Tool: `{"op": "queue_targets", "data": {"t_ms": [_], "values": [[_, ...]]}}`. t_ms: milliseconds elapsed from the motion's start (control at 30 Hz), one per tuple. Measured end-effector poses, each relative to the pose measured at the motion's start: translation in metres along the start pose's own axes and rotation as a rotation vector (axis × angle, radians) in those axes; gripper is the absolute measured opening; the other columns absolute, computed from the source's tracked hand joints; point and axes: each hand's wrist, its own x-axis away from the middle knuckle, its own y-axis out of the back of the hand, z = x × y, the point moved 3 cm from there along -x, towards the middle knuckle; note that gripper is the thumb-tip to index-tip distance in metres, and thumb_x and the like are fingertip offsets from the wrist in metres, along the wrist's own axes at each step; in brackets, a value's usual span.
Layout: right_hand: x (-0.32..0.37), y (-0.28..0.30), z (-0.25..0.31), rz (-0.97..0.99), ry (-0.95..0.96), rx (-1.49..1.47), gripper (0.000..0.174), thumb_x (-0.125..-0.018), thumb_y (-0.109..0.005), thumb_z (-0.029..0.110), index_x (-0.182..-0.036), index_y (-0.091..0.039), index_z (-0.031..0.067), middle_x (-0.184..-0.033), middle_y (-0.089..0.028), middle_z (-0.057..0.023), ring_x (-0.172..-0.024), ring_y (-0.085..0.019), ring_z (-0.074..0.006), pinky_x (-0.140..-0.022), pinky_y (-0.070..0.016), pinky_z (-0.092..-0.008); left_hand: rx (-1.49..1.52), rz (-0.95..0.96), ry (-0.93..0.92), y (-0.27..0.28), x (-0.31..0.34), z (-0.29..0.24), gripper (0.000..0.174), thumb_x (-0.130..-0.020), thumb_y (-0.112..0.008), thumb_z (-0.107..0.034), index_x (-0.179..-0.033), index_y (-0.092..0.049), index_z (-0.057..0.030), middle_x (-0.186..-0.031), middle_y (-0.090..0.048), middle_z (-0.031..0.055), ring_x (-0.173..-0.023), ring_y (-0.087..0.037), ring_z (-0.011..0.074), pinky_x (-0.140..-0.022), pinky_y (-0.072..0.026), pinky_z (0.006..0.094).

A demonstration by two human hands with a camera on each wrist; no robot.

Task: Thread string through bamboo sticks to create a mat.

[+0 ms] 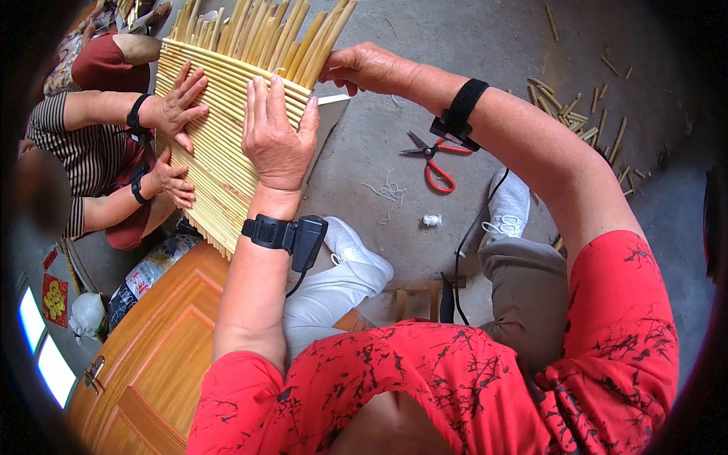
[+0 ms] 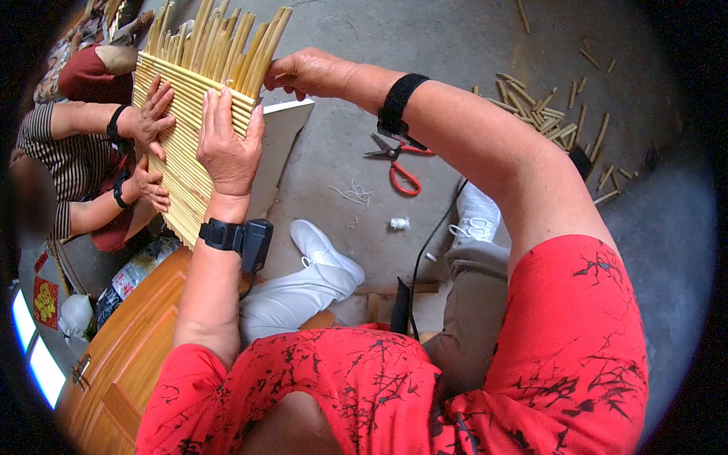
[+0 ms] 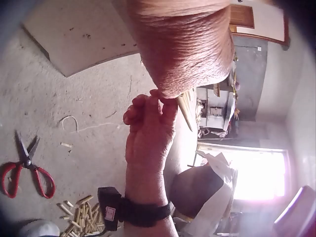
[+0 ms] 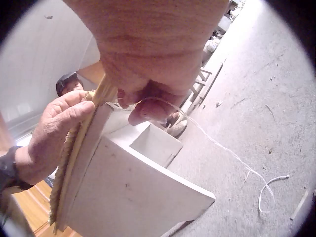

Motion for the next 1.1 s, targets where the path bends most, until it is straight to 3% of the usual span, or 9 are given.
{"op": "queue_targets", "data": {"t_ms": [500, 567, 633, 733, 833, 1000, 1100], "values": [[0.0, 0.005, 0.0, 0.04, -0.009, 0.069, 0.018, -0.086, -0.051, 0.011, -0.099, -0.063, 0.0086, -0.078, -0.062, -0.0042, -0.059, -0.056, -0.0133, -0.055, -0.0494, -0.0273, 0.045, -0.01, 0.016, -0.001, 0.001, 0.004, 0.05, -0.072, -0.068, -0.027, -0.113, -0.053, -0.0005, -0.111, -0.054, 0.0242, -0.107, -0.051, 0.0378, -0.089, -0.0425, 0.0395], [0.002, 0.004, 0.0, 0.036, 0.07, 0.102, 0.017, -0.085, -0.051, 0.009, -0.098, -0.062, 0.0079, -0.079, -0.062, -0.0038, -0.061, -0.056, -0.0134, -0.055, -0.0497, -0.0275, 0.048, -0.006, 0.018, 0.001, 0.002, 0.003, 0.051, -0.072, -0.068, -0.026, -0.112, -0.053, 0.0, -0.111, -0.054, 0.0242, -0.107, -0.051, 0.0379, -0.09, -0.0423, 0.0398], [0.002, 0.004, -0.006, 0.003, 0.024, 0.007, 0.016, -0.082, -0.052, 0.006, -0.094, -0.061, 0.0092, -0.076, -0.062, -0.0039, -0.063, -0.057, -0.0141, -0.054, -0.0499, -0.028, 0.05, -0.029, 0.01, 0.001, -0.002, 0.003, 0.051, -0.071, -0.069, -0.024, -0.112, -0.053, 0.0004, -0.111, -0.054, 0.0242, -0.107, -0.051, 0.038, -0.09, -0.0422, 0.04], [0.005, 0.008, -0.007, 0.018, -0.025, 0.091, 0.011, -0.081, -0.052, 0.006, -0.089, -0.058, 0.0103, -0.074, -0.06, -0.0038, -0.064, -0.057, -0.0147, -0.054, -0.0497, -0.0293, 0.044, -0.005, 0.027, 0.001, -0.001, 0.003, 0.052, -0.069, -0.07, -0.023, -0.112, -0.053, 0.0012, -0.112, -0.053, 0.0248, -0.107, -0.05, 0.0381, -0.09, -0.042, 0.0404], [0.007, 0.007, -0.001, 0.012, -0.069, 0.078, 0.01, -0.083, -0.053, 0.01, -0.093, -0.058, 0.0109, -0.079, -0.06, -0.0042, -0.065, -0.056, -0.0149, -0.055, -0.0497, -0.0298, 0.073, 0.001, 0.049, 0.004, -0.002, 0.002, 0.053, -0.069, -0.07, -0.024, -0.112, -0.053, 0.0012, -0.111, -0.053, 0.025, -0.107, -0.05, 0.038, -0.09, -0.0419, 0.0401], [0.009, 0.0, -0.001, -0.002, -0.059, 0.073, 0.011, -0.085, -0.054, 0.015, -0.094, -0.058, 0.0117, -0.079, -0.061, -0.0041, -0.065, -0.057, -0.0153, -0.055, -0.0496, -0.0297, 0.101, -0.004, 0.044, 0.004, 0.0, 0.005, 0.037, -0.08, -0.055, -0.018, -0.112, -0.055, 0.0009, -0.113, -0.054, 0.0227, -0.109, -0.05, 0.0367, -0.092, -0.0403, 0.0396], [0.009, 0.001, -0.006, -0.015, -0.081, 0.086, 0.011, -0.086, -0.053, 0.017, -0.095, -0.058, 0.0114, -0.079, -0.061, -0.0036, -0.064, -0.057, -0.0158, -0.055, -0.0497, -0.0292, 0.114, -0.003, 0.052, 0.004, 0.0, 0.005, 0.037, -0.079, -0.056, -0.017, -0.112, -0.055, -0.0006, -0.113, -0.054, 0.0224, -0.109, -0.05, 0.0362, -0.092, -0.0404, 0.0393]]}}
